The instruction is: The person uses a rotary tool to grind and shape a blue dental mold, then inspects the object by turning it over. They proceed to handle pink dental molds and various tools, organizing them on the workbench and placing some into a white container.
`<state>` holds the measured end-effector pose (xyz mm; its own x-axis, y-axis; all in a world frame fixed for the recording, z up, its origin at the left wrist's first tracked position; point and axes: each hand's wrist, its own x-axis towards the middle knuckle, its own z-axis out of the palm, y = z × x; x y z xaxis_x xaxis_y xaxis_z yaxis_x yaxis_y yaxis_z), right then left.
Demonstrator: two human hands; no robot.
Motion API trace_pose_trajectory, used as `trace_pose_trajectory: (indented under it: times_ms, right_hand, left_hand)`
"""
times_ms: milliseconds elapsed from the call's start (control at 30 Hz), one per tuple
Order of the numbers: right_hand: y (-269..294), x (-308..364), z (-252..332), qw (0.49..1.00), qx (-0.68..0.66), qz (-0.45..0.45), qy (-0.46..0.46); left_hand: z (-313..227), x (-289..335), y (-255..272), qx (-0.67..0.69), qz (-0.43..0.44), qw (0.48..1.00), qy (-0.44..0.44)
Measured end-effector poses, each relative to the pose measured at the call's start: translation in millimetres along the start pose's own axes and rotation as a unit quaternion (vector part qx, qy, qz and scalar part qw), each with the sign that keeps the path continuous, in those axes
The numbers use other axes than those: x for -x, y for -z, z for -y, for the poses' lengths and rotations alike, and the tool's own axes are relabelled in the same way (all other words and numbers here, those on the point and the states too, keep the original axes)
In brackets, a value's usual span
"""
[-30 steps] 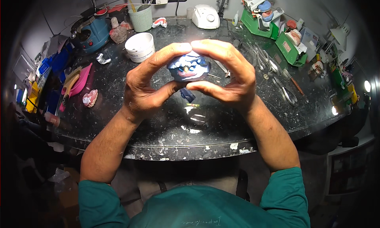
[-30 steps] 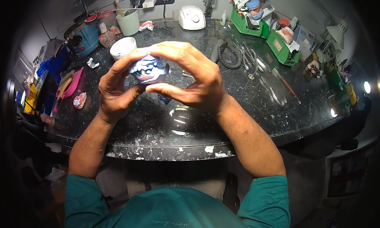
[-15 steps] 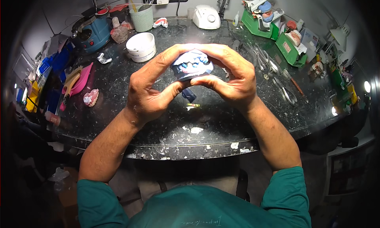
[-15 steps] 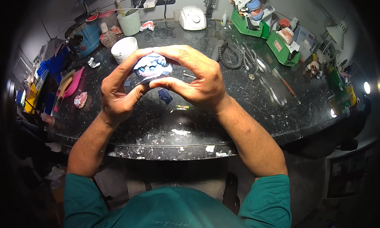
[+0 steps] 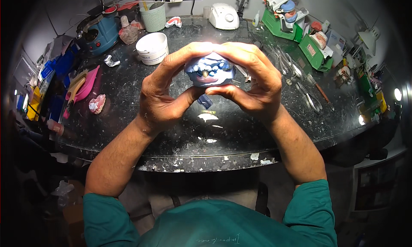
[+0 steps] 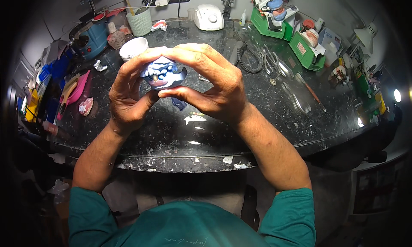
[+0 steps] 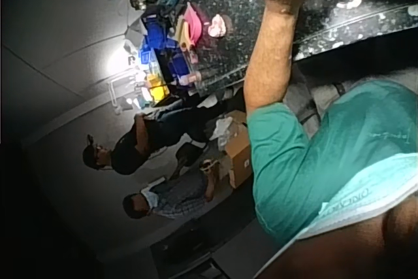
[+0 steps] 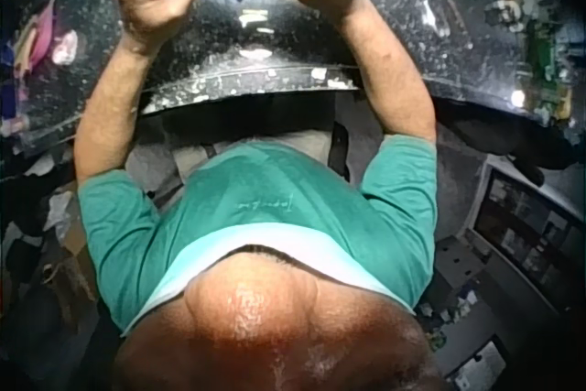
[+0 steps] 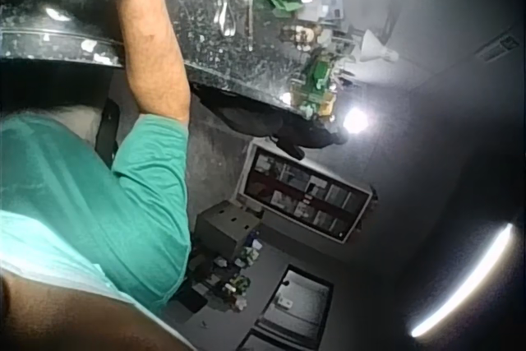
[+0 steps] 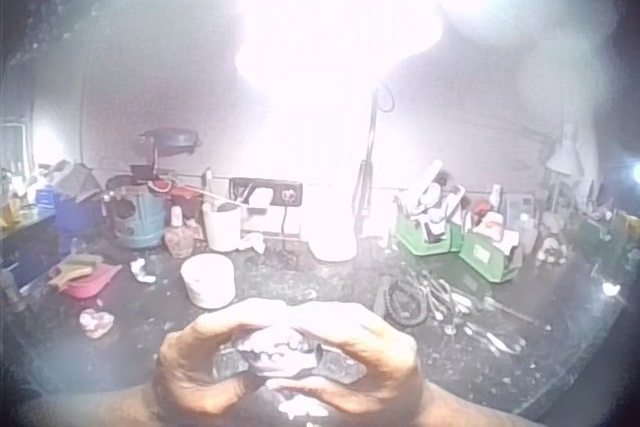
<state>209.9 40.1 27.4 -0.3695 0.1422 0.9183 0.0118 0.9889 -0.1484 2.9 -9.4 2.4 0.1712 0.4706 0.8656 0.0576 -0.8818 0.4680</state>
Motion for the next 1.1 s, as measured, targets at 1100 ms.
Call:
trace_pose_trajectory:
  times_ms: [1100]
  right_hand:
    - [-1,6,-1,0.996,-0.054,-0.032,-0.063]
  left_hand:
    - [-10,1,5,-0.006,0.032,0.996,0.086]
